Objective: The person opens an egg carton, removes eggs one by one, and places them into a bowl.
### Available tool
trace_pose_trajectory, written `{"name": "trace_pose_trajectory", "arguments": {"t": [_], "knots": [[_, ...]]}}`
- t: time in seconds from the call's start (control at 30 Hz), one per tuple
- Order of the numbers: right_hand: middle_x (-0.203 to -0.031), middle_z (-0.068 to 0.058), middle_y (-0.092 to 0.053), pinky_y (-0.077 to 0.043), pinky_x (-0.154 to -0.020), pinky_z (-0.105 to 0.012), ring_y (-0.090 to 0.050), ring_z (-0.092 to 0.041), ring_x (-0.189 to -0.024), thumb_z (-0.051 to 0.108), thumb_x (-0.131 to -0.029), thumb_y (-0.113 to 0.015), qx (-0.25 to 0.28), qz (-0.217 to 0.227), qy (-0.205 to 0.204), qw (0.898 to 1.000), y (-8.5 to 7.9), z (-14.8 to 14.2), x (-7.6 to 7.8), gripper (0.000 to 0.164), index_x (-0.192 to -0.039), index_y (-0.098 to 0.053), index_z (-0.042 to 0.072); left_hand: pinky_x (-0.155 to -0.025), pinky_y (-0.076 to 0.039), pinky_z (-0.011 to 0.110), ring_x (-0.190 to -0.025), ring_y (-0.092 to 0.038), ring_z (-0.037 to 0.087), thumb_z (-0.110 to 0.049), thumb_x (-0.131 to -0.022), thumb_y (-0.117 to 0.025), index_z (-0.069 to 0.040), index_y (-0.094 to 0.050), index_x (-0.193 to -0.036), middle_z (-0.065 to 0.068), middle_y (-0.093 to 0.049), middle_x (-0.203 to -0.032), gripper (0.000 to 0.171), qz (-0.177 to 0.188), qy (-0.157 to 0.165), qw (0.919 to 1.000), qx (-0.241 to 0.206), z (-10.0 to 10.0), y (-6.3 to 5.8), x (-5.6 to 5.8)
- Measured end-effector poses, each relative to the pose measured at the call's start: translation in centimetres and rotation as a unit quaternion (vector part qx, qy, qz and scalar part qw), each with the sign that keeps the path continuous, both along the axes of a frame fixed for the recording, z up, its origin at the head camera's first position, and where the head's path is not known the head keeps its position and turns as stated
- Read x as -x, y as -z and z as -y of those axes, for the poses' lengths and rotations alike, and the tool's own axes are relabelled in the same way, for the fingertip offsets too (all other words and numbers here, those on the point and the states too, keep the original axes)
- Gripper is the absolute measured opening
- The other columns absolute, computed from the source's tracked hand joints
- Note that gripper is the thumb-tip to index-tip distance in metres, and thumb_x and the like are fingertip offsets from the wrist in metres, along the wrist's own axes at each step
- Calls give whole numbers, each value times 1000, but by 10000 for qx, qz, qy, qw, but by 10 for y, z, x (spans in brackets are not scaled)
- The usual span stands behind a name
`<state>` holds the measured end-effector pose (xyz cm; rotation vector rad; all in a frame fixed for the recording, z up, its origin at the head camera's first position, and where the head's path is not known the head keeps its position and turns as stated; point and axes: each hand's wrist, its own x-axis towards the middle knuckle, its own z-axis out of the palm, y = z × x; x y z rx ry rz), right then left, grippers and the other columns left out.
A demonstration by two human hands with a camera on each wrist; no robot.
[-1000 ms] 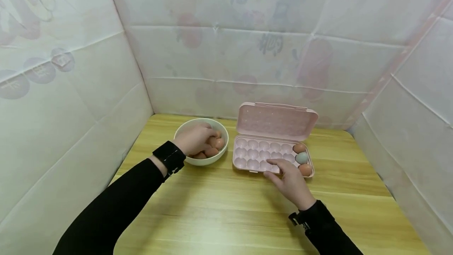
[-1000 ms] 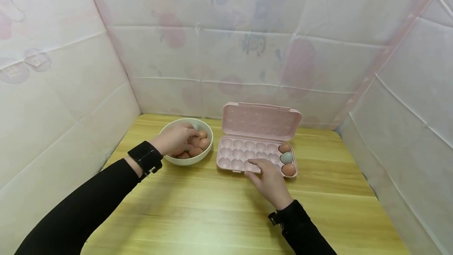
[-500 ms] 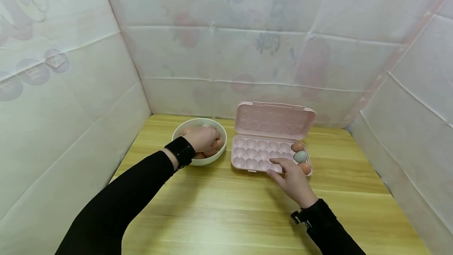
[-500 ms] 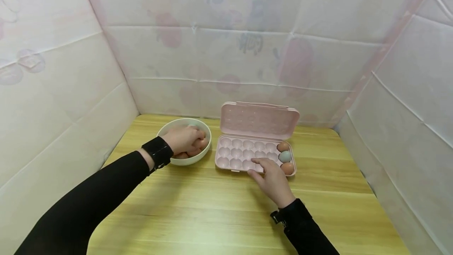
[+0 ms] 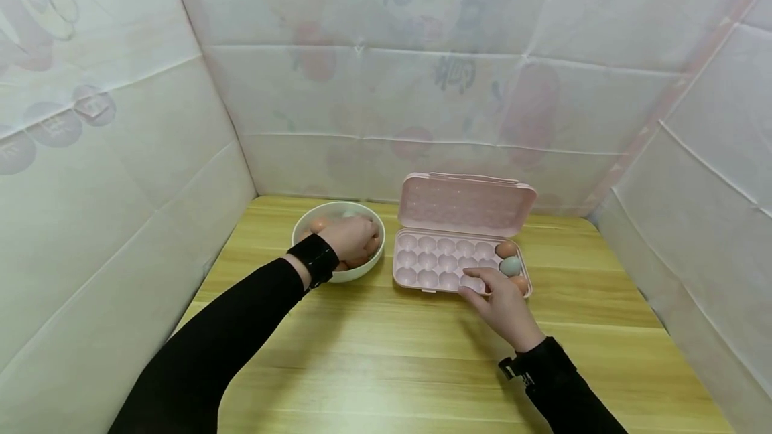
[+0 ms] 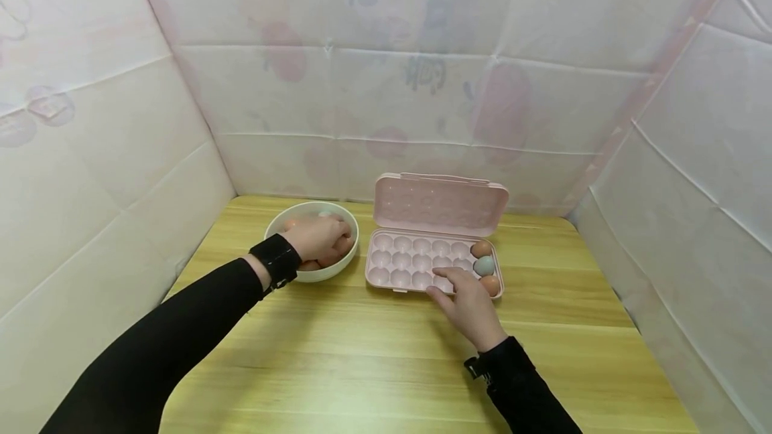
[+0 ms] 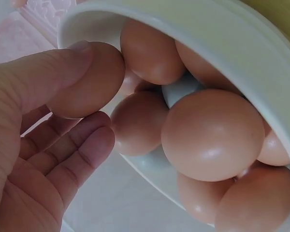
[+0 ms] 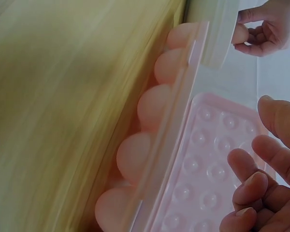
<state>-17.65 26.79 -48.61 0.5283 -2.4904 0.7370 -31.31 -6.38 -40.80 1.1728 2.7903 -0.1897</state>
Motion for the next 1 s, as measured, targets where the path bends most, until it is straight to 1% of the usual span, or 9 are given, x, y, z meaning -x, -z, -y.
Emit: {"name": "trace_pose_trajectory", "arguments": {"t": [0.03,0.1,0.13,0.33,0.57,0.63,0.73,0.83,1.0], "knots": [[-112,-15,-78,-59,-69,-35,-66,-20,-86,6,-85,-89,-7,-44,-6,10000,0,-1,1,39,-121,-75,0,-66,-31,21,-67,-39,9,-7,-82,-73,-18,-50,-71,-6,-40,-67,27,-13,49,9999,-142,-1,2,1],[-110,-16,-78,-58,-67,-34,-65,-21,-81,6,-83,-90,-57,-179,-21,9998,0,-3,2,40,-120,-75,-1,-63,-36,21,-68,-43,11,-1,-89,-70,-15,-58,-78,-4,-46,-74,22,416,-88,9940,-1006,-2,7,4],[-110,-16,-78,-57,-66,-33,-65,-21,-78,5,-83,-90,-82,-239,-22,9997,0,-5,3,40,-119,-75,-1,-64,-39,22,-70,-44,12,-2,-91,-69,-14,-60,-80,-3,-48,-78,19,356,2,9937,-1061,-2,9,5],[-107,-16,-79,-52,-65,-29,-61,-22,-71,7,-83,-90,-214,-66,205,9995,0,-19,7,40,-119,-75,-1,-65,-48,23,-75,-52,13,0,-89,-69,-12,-66,-88,2,-57,-88,13,228,100,9936,-1103,-3,16,7],[-74,-2,-59,-40,-56,-23,-43,-2,-61,10,-89,-87,-184,579,558,9966,-4,-42,11,41,-126,-73,-1,-68,-53,27,-76,-53,15,-2,-90,-72,-11,-68,-91,5,-60,-92,10,133,44,9947,-1019,-6,14,7],[-74,-4,-59,-41,-55,-22,-46,-1,-59,10,-90,-86,-219,791,640,9946,-6,-49,12,41,-127,-71,-1,-71,-54,29,-78,-55,15,-3,-91,-73,-10,-67,-92,6,-61,-94,9,152,12,9951,-972,-7,14,6],[-92,-15,-69,-50,-60,-25,-63,-8,-65,8,-91,-84,-266,1097,745,9908,-8,-59,14,42,-129,-69,-3,-72,-56,30,-79,-58,17,-4,-92,-73,-10,-67,-94,7,-62,-95,8,134,4,9955,-942,-7,15,6],[-113,-26,-71,-60,-71,-37,-76,-24,-80,9,-93,-82,-323,1354,882,9863,-10,-67,17,42,-130,-68,-5,-72,-56,30,-80,-59,17,-6,-94,-73,-9,-67,-96,7,-62,-95,8,91,-2,9957,-924,-6,18,7],[-126,-32,-68,-58,-91,-61,-74,-41,-100,14,-95,-81,-576,1525,1136,9800,-9,-78,24,45,-133,-67,-6,-71,-55,30,-80,-60,18,-8,-94,-76,-10,-67,-96,6,-60,-94,9,54,-72,9948,-1014,-6,22,8]]}}
